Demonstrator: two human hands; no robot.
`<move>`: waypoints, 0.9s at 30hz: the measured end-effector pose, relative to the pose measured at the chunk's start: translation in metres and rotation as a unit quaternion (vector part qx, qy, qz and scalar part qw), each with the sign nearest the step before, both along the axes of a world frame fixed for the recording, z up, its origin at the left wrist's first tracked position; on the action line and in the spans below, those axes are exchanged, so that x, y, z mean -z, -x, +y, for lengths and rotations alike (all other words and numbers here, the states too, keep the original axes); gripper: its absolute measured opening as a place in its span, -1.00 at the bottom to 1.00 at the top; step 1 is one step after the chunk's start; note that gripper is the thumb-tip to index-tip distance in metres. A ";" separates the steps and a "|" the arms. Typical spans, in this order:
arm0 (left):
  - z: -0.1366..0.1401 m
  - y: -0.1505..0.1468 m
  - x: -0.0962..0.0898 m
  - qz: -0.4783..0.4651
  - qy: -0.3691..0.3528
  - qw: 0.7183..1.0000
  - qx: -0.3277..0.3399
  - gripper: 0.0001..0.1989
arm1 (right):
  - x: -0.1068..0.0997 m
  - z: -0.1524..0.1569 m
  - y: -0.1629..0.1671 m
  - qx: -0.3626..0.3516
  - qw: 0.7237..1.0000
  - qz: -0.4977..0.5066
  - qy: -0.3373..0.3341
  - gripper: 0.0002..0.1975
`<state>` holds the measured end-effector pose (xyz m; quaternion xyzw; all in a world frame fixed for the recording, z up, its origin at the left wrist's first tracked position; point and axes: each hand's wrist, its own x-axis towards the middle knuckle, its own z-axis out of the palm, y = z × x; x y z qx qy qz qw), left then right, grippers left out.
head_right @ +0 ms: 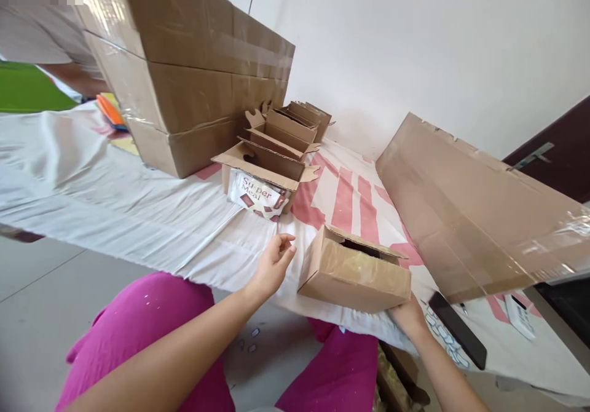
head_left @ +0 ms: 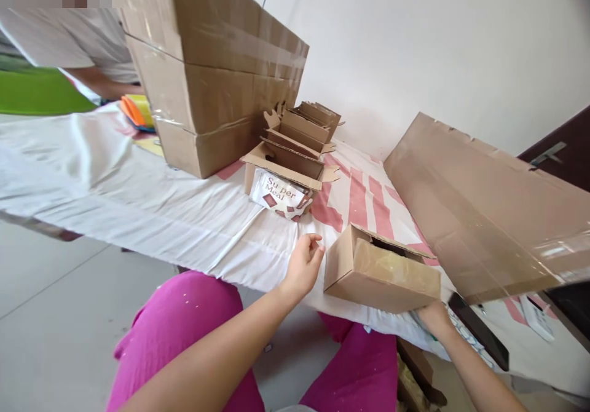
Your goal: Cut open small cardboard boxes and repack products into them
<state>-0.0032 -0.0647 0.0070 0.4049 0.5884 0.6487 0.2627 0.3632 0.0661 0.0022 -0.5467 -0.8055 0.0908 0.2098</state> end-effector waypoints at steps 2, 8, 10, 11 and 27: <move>0.004 0.003 -0.001 -0.042 0.047 0.998 -0.006 -0.87 | -0.008 -0.002 -0.002 0.018 0.999 0.011 -0.026 -0.64; 0.000 -0.004 -0.004 -0.086 0.035 0.996 0.011 -0.73 | -0.015 -0.057 0.008 0.124 0.966 0.212 -0.085 -0.55; -0.009 -0.008 -0.009 -0.044 -0.020 0.999 -0.006 -0.67 | -0.011 -0.087 0.022 0.107 0.937 0.322 -0.087 -0.56; -0.016 -0.010 -0.012 0.001 -0.060 0.998 -0.021 -0.66 | -0.010 -0.102 0.030 0.095 0.927 0.352 -0.086 -0.60; -0.057 -0.050 -0.008 0.368 -0.237 0.879 0.190 -0.95 | -0.042 -0.178 0.135 -0.120 0.930 0.337 0.089 -0.89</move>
